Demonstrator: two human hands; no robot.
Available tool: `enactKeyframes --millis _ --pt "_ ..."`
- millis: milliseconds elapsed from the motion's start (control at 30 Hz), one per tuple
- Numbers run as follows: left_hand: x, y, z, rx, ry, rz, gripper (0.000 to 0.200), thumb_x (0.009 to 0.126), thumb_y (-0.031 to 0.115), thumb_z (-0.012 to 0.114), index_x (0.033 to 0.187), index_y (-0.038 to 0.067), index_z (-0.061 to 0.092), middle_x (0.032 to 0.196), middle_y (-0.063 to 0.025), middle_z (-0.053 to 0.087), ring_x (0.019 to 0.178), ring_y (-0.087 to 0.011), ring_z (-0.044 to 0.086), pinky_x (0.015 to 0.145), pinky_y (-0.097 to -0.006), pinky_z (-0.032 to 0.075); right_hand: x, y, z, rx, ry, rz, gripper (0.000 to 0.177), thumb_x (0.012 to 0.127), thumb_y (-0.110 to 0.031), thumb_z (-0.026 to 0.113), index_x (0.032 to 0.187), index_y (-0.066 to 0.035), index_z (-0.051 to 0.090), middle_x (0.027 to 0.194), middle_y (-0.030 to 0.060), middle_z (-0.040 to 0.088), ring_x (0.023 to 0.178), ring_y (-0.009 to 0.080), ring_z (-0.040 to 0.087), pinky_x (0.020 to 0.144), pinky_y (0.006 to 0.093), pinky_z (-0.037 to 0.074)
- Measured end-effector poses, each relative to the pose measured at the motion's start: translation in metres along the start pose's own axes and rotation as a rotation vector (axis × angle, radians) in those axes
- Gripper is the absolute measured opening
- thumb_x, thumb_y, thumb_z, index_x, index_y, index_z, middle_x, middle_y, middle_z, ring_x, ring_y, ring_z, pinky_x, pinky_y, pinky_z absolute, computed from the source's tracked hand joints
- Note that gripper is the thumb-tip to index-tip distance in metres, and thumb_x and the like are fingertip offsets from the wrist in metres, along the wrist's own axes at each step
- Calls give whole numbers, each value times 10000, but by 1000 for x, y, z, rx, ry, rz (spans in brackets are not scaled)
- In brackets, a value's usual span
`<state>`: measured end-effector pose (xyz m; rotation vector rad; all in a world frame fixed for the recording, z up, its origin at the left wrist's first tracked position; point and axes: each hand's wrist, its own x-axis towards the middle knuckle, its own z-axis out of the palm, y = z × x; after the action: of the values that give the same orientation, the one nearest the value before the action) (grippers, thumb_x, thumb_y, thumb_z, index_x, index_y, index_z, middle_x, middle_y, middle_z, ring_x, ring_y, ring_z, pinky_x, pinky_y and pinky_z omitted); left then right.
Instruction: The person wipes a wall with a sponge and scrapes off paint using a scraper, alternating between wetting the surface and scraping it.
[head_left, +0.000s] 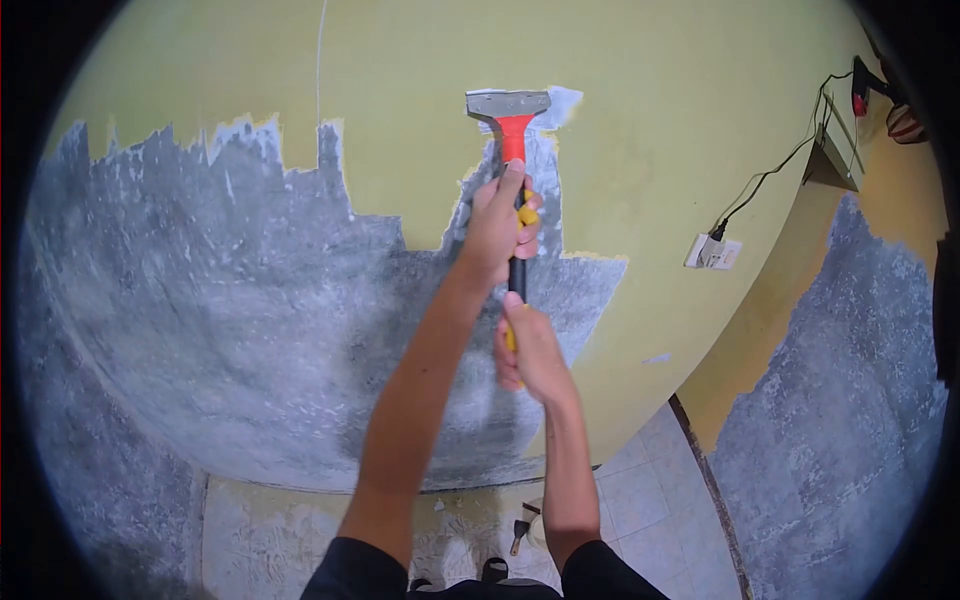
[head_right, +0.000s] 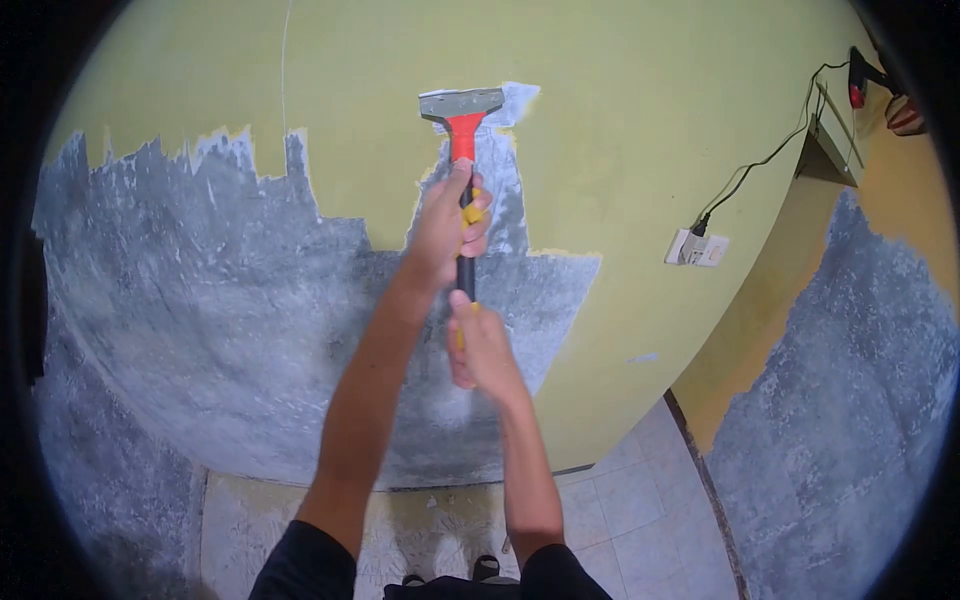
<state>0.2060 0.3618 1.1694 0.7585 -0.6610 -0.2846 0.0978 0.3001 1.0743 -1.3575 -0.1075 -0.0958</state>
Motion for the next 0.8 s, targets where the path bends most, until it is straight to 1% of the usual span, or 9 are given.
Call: enactKeyframes --millis 67,267,400,500,567,700,733,767,800 --pt "2 -2 4 -25 -16 -5 353 996 466 505 944 120 453 706 18 465 418 -57 358 322 -199 279 -4 -12 -12 -75 19 6 449 1011 -520 416 849 -101 407 501 -9 340 332 91 307 307 266 244" --pt "-6 36 -15 243 -24 -91 357 991 469 512 940 120 455 682 22 457 403 -50 347 316 -205 271 6 11 51 243 -91 -43 476 986 -573 425 848 -118 406 504 -9 321 333 104 288 305 271 239" --pt "-4 19 -11 162 -13 -30 366 990 462 520 952 102 464 713 2 495 427 -59 378 335 -204 292 11 11 20 149 -54 18 450 1003 -538 424 854 -113 415 501 -12 319 326 103 285 306 267 244" --pt "-16 -8 1 60 83 45 378 985 466 526 956 93 472 734 -19 513 463 -76 414 378 -209 337 -11 9 -13 58 -47 14 441 1011 -516 427 833 -112 433 493 -14 348 326 91 313 309 252 254" --pt "-40 -22 -12 66 146 -48 397 987 479 506 1009 83 496 775 -45 554 581 -137 528 507 -277 458 -33 20 -27 -21 -37 47 454 1010 -516 432 804 -112 445 486 -15 365 329 90 334 312 250 268" --pt "-166 -124 -129 -157 186 -218 316 955 411 545 1103 132 550 1019 -74 608 907 -202 618 729 -413 522 -110 109 -72 -173 57 140 493 1019 -489 433 707 -110 472 488 -20 423 345 98 382 338 249 307" --pt "-221 -139 -150 -150 415 -397 298 973 379 525 1132 129 558 1029 -61 605 953 -201 602 772 -391 499 -138 134 -87 -188 87 189 428 1031 -427 447 739 -116 478 518 -27 429 417 76 402 397 246 308" --pt "-287 -182 -213 -243 341 -420 318 984 373 517 1158 110 564 1073 -56 612 1015 -195 587 788 -356 485 -170 153 -98 -69 106 287 432 1032 -418 447 720 -120 462 519 -36 412 410 73 387 383 251 292" --pt "-361 -195 -237 -237 485 -476 327 998 349 501 1165 78 576 1073 -68 621 972 -206 604 785 -343 495 -201 169 -112 -20 145 401 438 1035 -401 446 689 -132 442 513 -40 392 393 71 369 367 255 278"
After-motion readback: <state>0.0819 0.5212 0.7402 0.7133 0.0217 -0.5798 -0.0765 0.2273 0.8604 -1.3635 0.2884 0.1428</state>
